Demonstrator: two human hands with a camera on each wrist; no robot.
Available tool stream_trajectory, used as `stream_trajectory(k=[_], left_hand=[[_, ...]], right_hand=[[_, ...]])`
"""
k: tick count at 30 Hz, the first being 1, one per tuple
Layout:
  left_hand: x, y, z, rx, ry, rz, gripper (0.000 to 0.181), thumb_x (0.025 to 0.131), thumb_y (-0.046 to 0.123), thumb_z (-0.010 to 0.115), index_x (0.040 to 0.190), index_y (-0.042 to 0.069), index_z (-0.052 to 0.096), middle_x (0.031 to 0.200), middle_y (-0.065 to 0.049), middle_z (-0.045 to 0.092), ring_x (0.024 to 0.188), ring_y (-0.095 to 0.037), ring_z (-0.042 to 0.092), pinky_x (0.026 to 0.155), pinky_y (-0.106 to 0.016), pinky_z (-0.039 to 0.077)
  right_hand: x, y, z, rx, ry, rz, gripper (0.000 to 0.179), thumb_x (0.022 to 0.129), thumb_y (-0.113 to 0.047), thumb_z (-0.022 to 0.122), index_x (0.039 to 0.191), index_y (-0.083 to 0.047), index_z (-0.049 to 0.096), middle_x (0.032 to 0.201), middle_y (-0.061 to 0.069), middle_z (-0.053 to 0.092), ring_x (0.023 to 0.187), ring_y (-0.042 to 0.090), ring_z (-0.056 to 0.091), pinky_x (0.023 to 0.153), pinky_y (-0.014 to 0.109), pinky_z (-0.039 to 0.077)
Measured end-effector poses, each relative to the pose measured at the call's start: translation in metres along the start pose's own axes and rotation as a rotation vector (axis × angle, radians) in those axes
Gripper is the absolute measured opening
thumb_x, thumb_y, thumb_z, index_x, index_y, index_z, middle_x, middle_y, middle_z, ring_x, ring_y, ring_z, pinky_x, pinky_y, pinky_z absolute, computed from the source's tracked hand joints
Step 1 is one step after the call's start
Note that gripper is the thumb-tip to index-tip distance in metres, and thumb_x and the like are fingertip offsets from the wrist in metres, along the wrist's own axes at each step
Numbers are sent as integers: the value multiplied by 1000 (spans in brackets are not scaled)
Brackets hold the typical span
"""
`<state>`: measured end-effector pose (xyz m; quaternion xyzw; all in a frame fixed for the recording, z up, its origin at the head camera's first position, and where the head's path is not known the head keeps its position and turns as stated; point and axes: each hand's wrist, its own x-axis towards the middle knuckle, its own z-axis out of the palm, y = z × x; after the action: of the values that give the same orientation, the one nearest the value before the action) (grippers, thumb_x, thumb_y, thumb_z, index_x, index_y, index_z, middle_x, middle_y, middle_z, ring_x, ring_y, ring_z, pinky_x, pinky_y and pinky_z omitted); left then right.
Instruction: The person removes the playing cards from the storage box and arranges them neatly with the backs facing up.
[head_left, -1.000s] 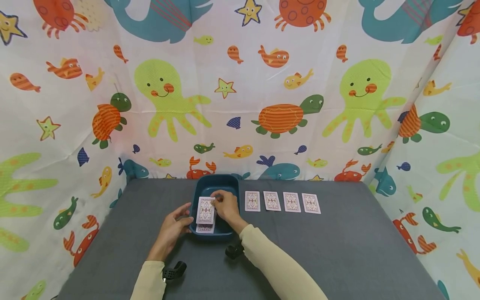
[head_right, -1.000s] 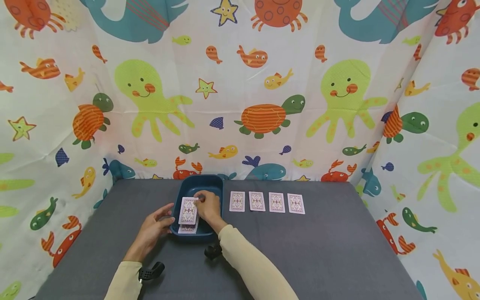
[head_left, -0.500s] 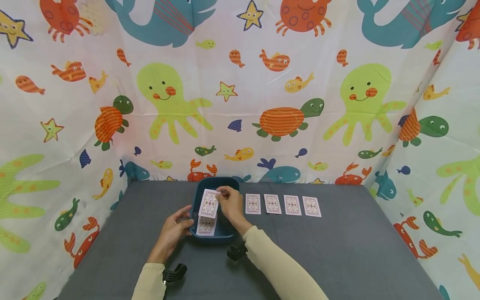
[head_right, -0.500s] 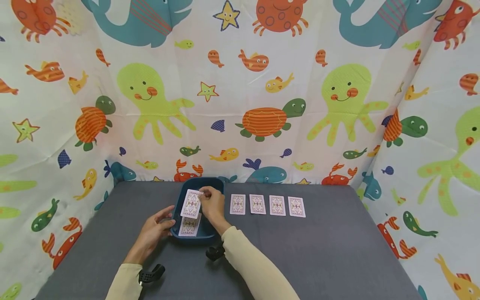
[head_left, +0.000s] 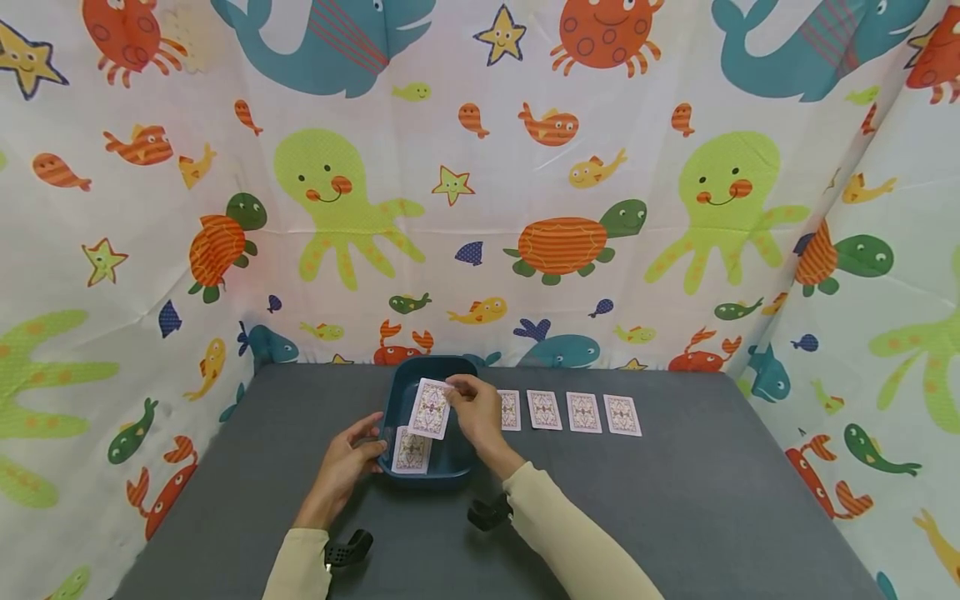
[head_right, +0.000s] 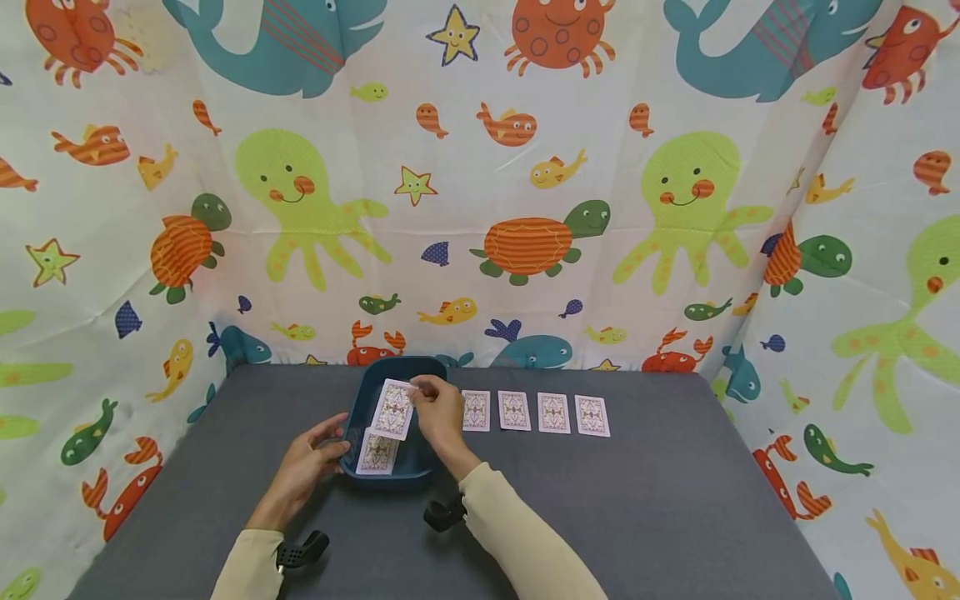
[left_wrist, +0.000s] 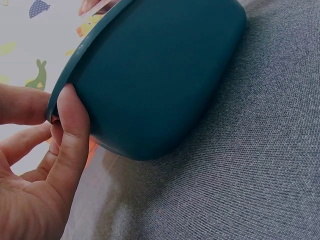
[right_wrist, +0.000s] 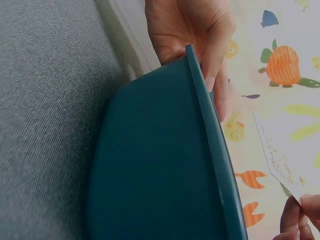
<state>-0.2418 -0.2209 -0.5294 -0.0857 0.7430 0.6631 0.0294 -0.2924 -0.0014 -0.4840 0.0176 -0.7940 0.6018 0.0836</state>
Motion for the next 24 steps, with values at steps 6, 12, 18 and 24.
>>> stream_trajectory(k=[6,12,18,24], left_hand=[[0,1,4,-1,-2,-1,53,92,8,62,143,20,50,132,-13,44,94,-26,56,66,-29,53],[-1,2,3,3,-15,2,54,93,8,61,144,18,48,133,-14,43,93,-26,55,66,-30,53],[-5,3,-4,9,3,0,54,94,9,60,146,18,47,136,-14,41,95,-27,55,66,-31,54],[-3,3,0,3,-22,-6,55,95,10,60,147,18,45,136,-14,40,92,-23,55,66,-30,53]], right_hand=[[-4,4,-16,8,15,-29,15,91,-13,69,104,-17,75,90,3,68,77,13,58,66,21,50],[-6,6,-29,16,40,-35,15,90,-14,70,104,-16,75,90,4,69,77,13,58,68,22,50],[-3,8,-36,56,14,-32,19,92,-19,68,109,-13,74,96,6,69,82,14,60,73,23,53],[0,15,-55,48,67,3,18,93,-18,67,109,-13,74,99,6,70,84,16,60,73,24,52]])
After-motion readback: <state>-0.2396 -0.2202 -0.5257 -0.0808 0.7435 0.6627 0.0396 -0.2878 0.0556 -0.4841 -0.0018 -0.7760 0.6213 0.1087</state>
